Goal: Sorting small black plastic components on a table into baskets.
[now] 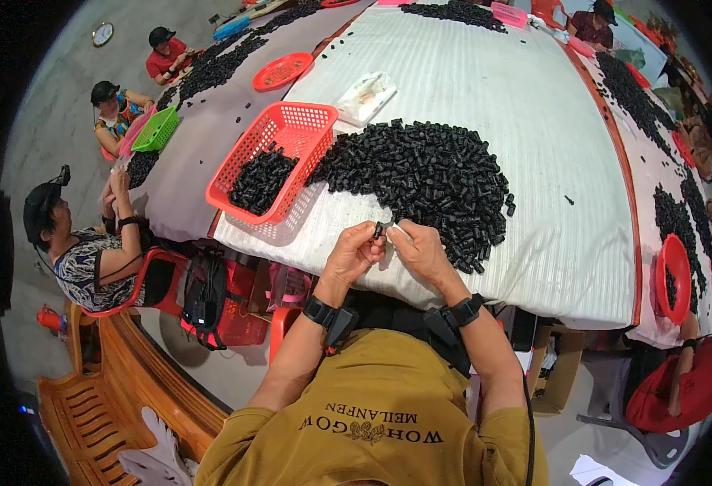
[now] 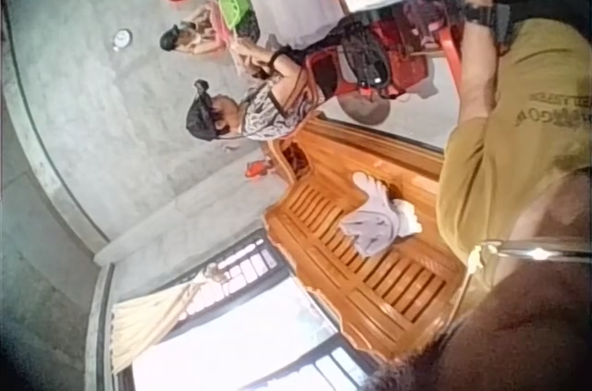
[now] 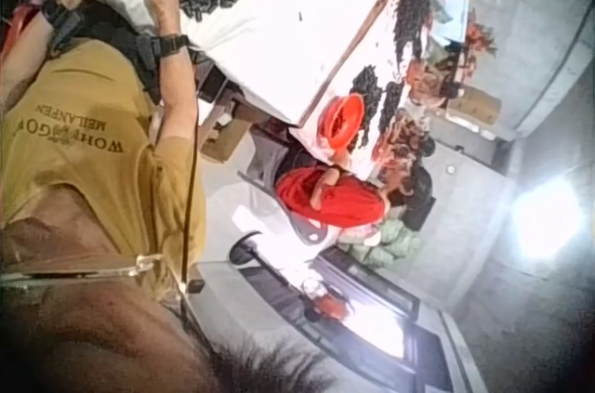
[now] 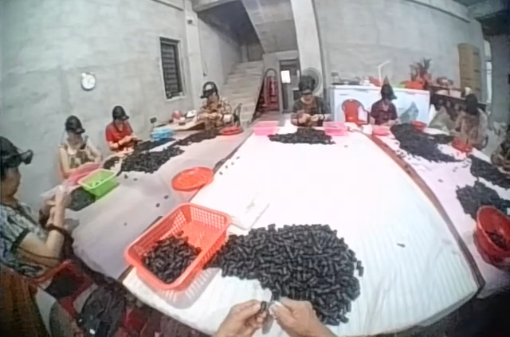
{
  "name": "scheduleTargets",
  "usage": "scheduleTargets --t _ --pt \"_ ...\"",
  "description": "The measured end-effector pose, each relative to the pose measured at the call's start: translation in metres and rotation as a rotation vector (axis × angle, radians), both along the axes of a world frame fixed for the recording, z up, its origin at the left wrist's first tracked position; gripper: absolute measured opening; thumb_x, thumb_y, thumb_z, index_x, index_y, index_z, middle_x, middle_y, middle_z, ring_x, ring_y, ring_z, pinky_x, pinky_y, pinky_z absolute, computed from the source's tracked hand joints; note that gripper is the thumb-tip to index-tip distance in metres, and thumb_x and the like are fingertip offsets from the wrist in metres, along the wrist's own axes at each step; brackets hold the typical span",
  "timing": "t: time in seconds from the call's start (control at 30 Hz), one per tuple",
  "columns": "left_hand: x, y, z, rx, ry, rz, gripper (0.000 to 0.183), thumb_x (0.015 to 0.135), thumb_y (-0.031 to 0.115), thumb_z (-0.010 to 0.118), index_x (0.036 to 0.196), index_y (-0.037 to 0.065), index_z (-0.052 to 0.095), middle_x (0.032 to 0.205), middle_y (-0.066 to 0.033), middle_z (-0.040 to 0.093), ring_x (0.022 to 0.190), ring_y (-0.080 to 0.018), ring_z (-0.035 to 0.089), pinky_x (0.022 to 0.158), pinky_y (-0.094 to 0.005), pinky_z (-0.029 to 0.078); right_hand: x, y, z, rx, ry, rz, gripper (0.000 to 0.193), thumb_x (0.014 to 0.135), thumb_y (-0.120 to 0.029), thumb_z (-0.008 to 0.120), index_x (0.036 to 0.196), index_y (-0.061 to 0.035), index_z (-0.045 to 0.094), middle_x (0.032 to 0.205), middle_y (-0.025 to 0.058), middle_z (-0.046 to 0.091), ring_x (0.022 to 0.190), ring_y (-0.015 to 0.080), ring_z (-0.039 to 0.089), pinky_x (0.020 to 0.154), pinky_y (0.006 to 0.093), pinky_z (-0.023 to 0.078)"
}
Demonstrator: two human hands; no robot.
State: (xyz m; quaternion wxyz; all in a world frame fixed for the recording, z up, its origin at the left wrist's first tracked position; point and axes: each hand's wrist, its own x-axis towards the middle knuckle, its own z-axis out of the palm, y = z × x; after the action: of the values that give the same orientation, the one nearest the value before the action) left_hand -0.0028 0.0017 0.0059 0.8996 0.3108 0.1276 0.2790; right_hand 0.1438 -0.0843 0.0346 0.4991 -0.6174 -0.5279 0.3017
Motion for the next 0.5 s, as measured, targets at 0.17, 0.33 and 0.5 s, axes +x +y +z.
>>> scheduleTargets --t 0.17,0.33,0.5 --pt "0.0004 -0.0008 0.0009 0.004 -0.014 -0.013 0.016 0.088 0.014 0.052 0.085 -0.001 0.056 0.072 -0.0058 0.057 0.058 -0.0110 0.051 0.054 -0.0225 0.044 0.0016 0.0014 -0.0037 0.004 -0.019 0.014 0.033 0.086 -0.026 0.053 0.069 0.0015 0.051 0.052 0.0107 0.044 0.048 0.0133 0.040 0.046 0.0306 0.036" --pt "0.0001 -0.0019 0.0026 -0.010 0.022 0.005 0.015 0.087 0.014 0.053 0.083 0.000 0.056 0.070 -0.0055 0.056 0.055 -0.0105 0.050 0.054 -0.0222 0.044 0.0012 0.0013 0.0001 0.026 -0.070 0.025 0.033 0.086 -0.026 0.054 0.068 0.0018 0.053 0.052 0.0113 0.044 0.048 0.0131 0.040 0.046 0.0307 0.036" --pt "-0.0013 -0.0009 0.0023 -0.008 0.014 -0.011 0.015 0.087 0.014 0.054 0.083 0.000 0.056 0.070 -0.0055 0.057 0.055 -0.0102 0.050 0.054 -0.0222 0.044 -0.0009 0.0002 0.0062 0.046 -0.082 0.044 0.032 0.085 -0.026 0.055 0.070 0.0015 0.055 0.054 0.0116 0.047 0.048 0.0143 0.041 0.046 0.0304 0.036"
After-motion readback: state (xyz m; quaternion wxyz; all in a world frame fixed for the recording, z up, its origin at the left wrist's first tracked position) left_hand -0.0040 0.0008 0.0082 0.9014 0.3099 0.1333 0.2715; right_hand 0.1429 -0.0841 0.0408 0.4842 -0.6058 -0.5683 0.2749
